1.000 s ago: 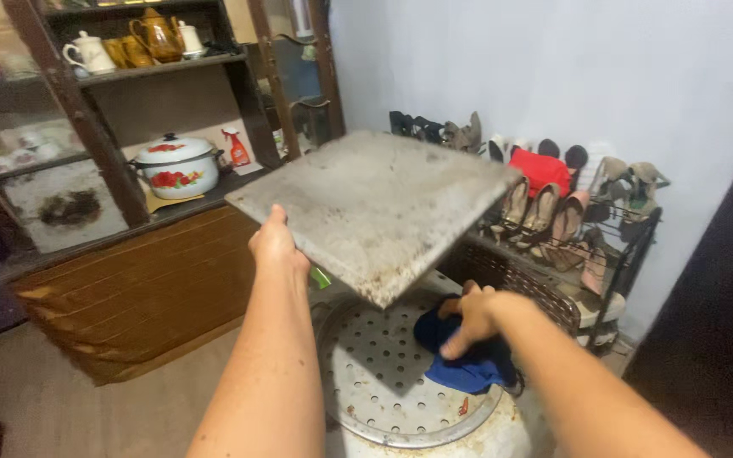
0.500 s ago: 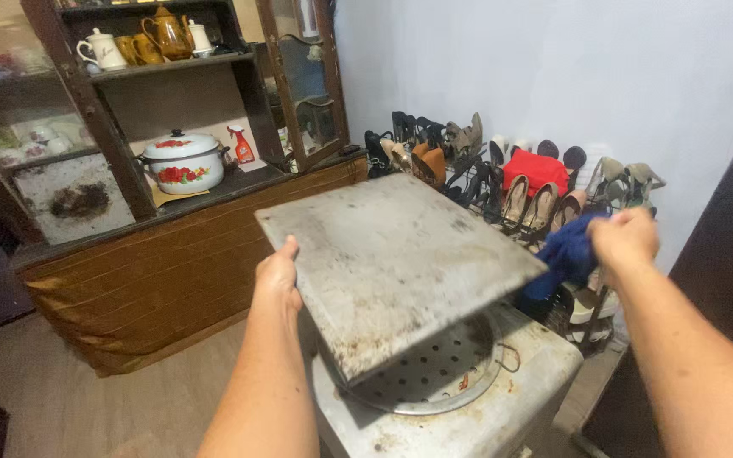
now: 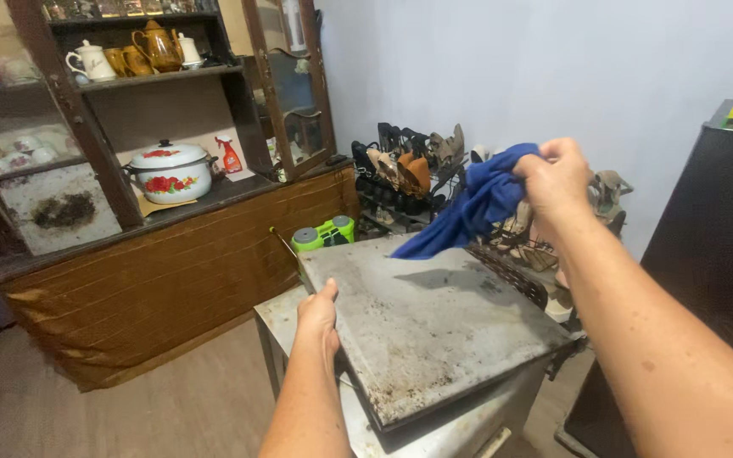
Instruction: The person scrubs a rectangular metal tray with a green brush, then wipes it with a blue cloth. The tray is flipped over and cleaned on both sides.
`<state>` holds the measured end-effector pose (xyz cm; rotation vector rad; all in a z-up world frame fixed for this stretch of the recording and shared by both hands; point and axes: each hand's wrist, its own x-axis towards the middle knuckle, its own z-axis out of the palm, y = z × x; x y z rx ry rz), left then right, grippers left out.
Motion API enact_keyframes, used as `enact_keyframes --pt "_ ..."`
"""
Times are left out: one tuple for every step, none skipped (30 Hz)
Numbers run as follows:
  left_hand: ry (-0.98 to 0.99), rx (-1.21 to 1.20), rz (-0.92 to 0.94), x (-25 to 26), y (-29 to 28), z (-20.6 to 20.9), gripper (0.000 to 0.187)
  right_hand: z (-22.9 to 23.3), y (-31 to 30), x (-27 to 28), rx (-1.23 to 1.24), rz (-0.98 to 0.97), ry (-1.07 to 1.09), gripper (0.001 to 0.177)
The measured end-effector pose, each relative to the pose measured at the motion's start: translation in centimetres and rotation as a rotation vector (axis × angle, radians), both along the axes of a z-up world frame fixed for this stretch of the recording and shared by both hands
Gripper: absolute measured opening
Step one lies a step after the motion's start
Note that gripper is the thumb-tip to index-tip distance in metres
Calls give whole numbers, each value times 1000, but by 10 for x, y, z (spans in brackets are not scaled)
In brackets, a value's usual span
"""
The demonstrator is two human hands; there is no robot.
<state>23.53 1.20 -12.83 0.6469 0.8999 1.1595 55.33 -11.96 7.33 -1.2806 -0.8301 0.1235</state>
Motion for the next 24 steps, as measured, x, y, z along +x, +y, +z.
enact_keyframes --pt "0 -6 1 0 0 -2 48 -2 1 -6 -12 32 24 33" --pt "-1 -13 3 1 0 -5 48 -5 1 -12 -16 62 28 32" --pt "-2 -19 4 2 0 -8 48 -8 1 -18 -20 91 32 32" --pt "3 -16 10 0 -1 -10 48 -11 1 -24 -23 122 36 31" --pt "7 -13 16 -1 -1 -13 49 -15 0 -30 -50 129 19 31" --pt "11 -8 26 -3 -1 -16 49 -20 2 -36 -75 140 1 30" --pt "34 -11 45 -4 0 -20 48 -25 3 -40 -101 151 -17 30" --pt "60 -14 64 -3 -2 -23 48 -30 3 -42 -141 131 -58 29" --pt "85 -18 84 -3 -3 -27 47 -36 3 -43 -182 111 -100 29" --pt "152 -17 104 -6 -3 -29 47 -44 4 -45 -223 89 -143 29" --pt "219 -17 123 -9 -2 -30 48 -52 5 -46 -286 137 -131 28" --pt "285 -20 143 -11 -6 -29 48 -61 5 -44 -351 185 -119 27" --pt "460 6 147 -11 -10 -26 50 -73 5 -41 -417 234 -107 26" --pt "637 34 151 -12 -14 -20 52 -89 8 -37 -473 208 -170 27" --pt "813 62 153 -12 -19 -11 54 -106 10 -31 -528 181 -234 27" --pt "914 26 105 -14 -25 1 49 -125 12 -24 -583 157 -297 28" --pt "1015 -11 55 -16 -30 13 46 -143 16 -15 -642 136 -377 32" --pt "1112 -50 7 -17 -35 21 43 -160 22 -5 -699 116 -460 37" --pt "1135 -53 39 -17 -41 25 49 -178 27 3 -756 97 -544 42" --pt "1162 -53 74 -18 -43 29 56 -195 29 5 -827 78 -503 49" --pt "1188 -53 109 -18 -44 31 64 -210 28 4 -898 56 -462 55" --pt "1192 -50 129 -16 -44 32 63 -216 31 5 -968 31 -420 61" --pt "1197 -47 148 -13 -44 32 62 -214 36 7 -1010 40 -436 61" --pt "1203 -48 167 -11 -45 32 62 -212 40 7 -1056 52 -452 62"
